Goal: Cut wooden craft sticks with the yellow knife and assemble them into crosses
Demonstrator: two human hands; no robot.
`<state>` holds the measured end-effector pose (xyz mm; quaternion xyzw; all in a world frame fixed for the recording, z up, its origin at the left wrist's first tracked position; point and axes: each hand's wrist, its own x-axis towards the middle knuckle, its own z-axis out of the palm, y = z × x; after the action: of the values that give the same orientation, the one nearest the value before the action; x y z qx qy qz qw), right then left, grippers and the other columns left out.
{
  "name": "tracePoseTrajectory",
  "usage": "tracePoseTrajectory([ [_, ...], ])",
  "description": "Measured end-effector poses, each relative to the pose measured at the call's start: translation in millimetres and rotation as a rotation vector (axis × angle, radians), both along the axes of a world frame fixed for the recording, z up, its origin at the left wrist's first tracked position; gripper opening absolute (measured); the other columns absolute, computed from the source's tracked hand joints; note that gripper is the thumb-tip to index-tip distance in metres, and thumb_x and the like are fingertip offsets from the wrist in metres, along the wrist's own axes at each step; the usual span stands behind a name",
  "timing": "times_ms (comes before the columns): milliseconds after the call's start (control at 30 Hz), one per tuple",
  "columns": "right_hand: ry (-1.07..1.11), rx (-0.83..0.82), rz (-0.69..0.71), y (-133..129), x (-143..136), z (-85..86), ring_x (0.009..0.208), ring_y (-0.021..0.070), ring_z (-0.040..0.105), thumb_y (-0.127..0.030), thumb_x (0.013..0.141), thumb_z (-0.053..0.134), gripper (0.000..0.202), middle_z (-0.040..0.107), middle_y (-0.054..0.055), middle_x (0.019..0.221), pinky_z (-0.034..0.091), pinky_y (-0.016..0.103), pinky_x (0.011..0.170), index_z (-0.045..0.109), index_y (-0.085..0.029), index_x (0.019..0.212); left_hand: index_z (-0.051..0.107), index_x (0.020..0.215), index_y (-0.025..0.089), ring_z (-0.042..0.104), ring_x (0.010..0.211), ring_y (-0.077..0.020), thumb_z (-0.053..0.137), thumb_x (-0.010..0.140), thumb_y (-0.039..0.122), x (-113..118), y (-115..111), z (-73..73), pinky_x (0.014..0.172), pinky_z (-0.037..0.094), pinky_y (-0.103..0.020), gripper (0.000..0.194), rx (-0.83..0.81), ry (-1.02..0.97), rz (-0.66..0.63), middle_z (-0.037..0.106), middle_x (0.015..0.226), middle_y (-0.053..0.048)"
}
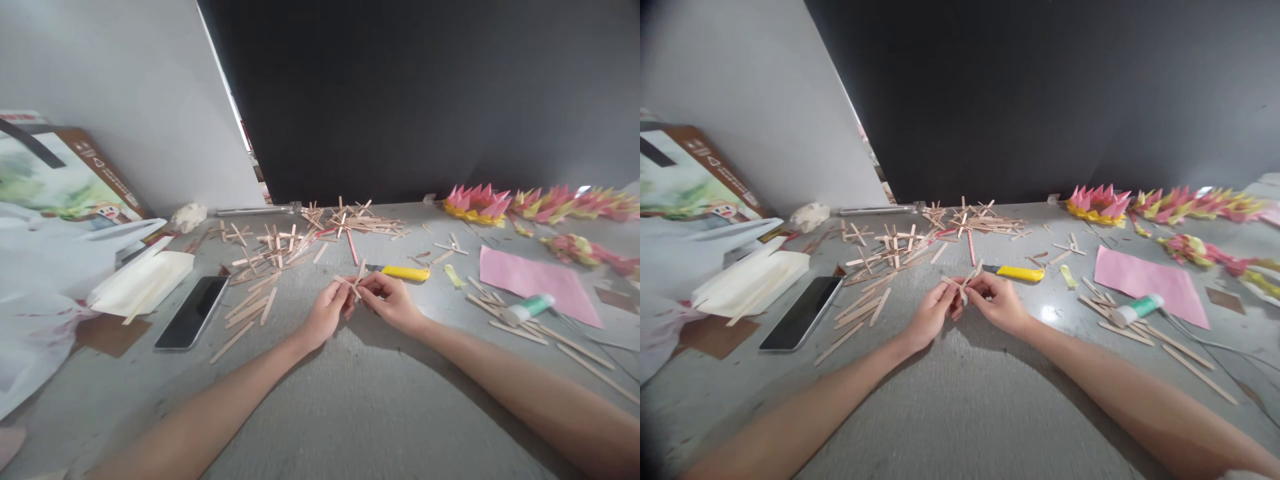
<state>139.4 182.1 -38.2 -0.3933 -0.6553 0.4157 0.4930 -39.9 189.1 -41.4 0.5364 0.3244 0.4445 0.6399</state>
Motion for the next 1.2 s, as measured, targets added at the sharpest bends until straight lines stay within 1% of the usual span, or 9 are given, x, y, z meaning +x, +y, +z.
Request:
tracePoseTrajectory([
  [167,0.000,-0.059,0.082,-1.7,0.9,-0.3,0.055,0.0119,0.058,-0.049,0.100,0.066,0.030,0.068,0.000,0.069,0.044,0.024,0.053,0.063,-0.020,0.092,0.063,0.110,0.014,0.041,0.056,-0.0089,0.065,0.094,0.065,-0.3,-1.1,-0.4,0.052,0.034,-0.023,0.053,-0.004,-0.004,0.001,0.045,0.069,0.006],
  [300,-0.008,-0.118,0.089,-1.0,1.0,-0.8,0.051,0.0115,0.054,-0.055,0.099,0.065,0.035,0.065,-0.001,0.065,0.041,0.024,0.050,0.063,-0.020,0.092,0.060,0.111,0.015,0.034,0.051,-0.0072,0.066,0.092,0.067,-0.2,-1.9,-0.2,0.050,0.029,-0.022,0.055,-0.040,-0.046,-0.019,0.038,0.068,0.009],
  [433,-0.012,-0.111,0.078,-0.9,0.1,1.6,0.051,0.0117,0.051,-0.056,0.098,0.065,0.037,0.063,-0.002,0.062,0.039,0.024,0.050,0.062,-0.020,0.090,0.059,0.111,0.016,0.034,0.051,-0.0070,0.067,0.093,0.065,0.7,-2.1,0.5,0.050,0.030,-0.022,0.053,-0.031,-0.055,-0.036,0.038,0.067,0.009],
  [667,-0.042,-0.108,0.072,-2.9,-0.3,3.9,0.051,0.0116,0.049,-0.058,0.098,0.064,0.039,0.060,-0.002,0.061,0.037,0.025,0.050,0.062,-0.020,0.090,0.057,0.102,0.017,0.032,0.050,-0.0068,0.065,0.094,0.064,0.1,-2.3,-0.8,0.049,0.027,-0.021,0.048,-0.014,-0.063,-0.037,0.034,0.065,0.009],
  [800,-0.025,-0.122,0.081,-3.8,-1.2,5.2,0.050,0.0107,0.047,-0.059,0.097,0.065,0.041,0.058,-0.003,0.060,0.035,0.024,0.048,0.062,-0.019,0.087,0.057,0.104,0.017,0.030,0.049,-0.0064,0.065,0.095,0.063,-0.5,-1.5,-1.4,0.048,0.027,-0.020,0.047,-0.013,-0.067,-0.046,0.035,0.063,0.010],
  [867,-0.003,-0.135,0.087,-4.7,-2.5,6.5,0.049,0.0103,0.046,-0.060,0.096,0.066,0.042,0.057,-0.003,0.059,0.034,0.024,0.048,0.062,-0.019,0.087,0.057,0.105,0.018,0.028,0.047,-0.0059,0.065,0.095,0.063,-0.5,-1.6,-0.6,0.046,0.026,-0.019,0.047,-0.024,-0.078,-0.054,0.033,0.062,0.011],
  [1000,0.043,-0.141,0.087,-8.7,-7.1,7.3,0.050,0.0106,0.048,-0.061,0.096,0.066,0.042,0.057,-0.004,0.059,0.036,0.024,0.048,0.063,-0.020,0.089,0.055,0.104,0.019,0.026,0.045,-0.0050,0.065,0.095,0.061,-1.7,-3.6,3.5,0.045,0.028,-0.018,0.044,-0.076,-0.085,-0.079,0.028,0.061,0.013],
  [1100,0.066,-0.134,0.051,-13.0,-11.1,4.4,0.049,0.0111,0.048,-0.061,0.096,0.066,0.041,0.056,-0.004,0.058,0.035,0.025,0.048,0.064,-0.020,0.090,0.054,0.106,0.021,0.024,0.043,-0.0048,0.064,0.097,0.059,-3.6,-5.6,6.3,0.043,0.029,-0.017,0.041,-0.125,-0.074,-0.114,0.026,0.061,0.013],
  [1200,0.072,-0.129,0.010,-16.3,-14.0,1.3,0.049,0.0111,0.046,-0.060,0.096,0.066,0.040,0.053,-0.005,0.057,0.033,0.025,0.047,0.064,-0.021,0.089,0.054,0.106,0.021,0.026,0.044,-0.0050,0.063,0.098,0.057,-4.7,-6.9,7.6,0.043,0.030,-0.017,0.038,-0.149,-0.079,-0.135,0.026,0.062,0.013],
])
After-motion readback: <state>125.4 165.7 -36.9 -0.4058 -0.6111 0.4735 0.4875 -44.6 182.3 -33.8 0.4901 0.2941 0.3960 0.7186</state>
